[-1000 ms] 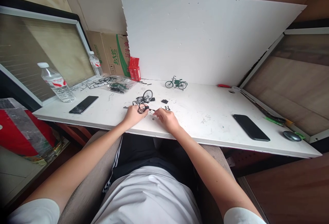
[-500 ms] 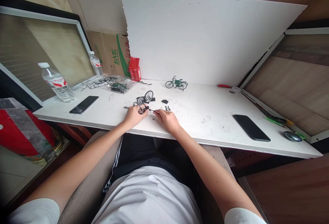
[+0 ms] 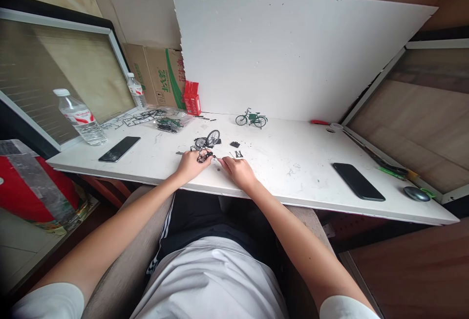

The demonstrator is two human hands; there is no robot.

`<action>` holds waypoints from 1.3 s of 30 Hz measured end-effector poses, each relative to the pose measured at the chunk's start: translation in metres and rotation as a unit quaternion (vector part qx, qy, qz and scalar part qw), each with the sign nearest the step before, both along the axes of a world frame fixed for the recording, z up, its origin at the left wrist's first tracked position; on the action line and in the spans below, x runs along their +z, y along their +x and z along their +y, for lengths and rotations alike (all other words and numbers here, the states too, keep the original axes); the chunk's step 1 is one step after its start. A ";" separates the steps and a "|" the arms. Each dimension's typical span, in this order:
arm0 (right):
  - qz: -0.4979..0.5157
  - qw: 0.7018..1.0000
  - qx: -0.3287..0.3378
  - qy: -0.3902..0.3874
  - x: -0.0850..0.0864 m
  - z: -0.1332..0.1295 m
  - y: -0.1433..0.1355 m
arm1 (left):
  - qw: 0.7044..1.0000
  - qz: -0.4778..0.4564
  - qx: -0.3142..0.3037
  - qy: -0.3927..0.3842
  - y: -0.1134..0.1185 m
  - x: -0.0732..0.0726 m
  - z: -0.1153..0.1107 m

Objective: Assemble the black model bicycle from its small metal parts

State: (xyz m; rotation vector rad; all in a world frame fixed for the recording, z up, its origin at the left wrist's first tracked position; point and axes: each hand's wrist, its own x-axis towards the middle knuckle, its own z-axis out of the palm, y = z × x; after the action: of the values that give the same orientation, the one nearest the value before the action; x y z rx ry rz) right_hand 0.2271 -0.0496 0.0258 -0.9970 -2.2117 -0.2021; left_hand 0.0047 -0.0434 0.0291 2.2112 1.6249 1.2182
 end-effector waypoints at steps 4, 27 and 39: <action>0.034 0.998 0.007 -0.042 0.002 -0.002 0.000 | 1.000 -0.002 -0.003 -0.004 0.000 -0.001 0.001; 0.068 0.992 0.103 -0.015 0.002 -0.001 0.002 | 1.000 -0.016 -0.010 -0.006 0.000 0.002 0.000; 0.077 0.993 0.090 -0.010 0.002 -0.001 0.001 | 1.000 -0.024 -0.012 0.002 -0.001 0.000 0.001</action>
State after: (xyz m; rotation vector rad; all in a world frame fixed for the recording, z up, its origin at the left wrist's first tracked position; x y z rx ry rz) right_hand 0.2280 -0.0505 0.0280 -0.7894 -2.1501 -0.0197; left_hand 0.0037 -0.0426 0.0295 2.1802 1.5755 1.2591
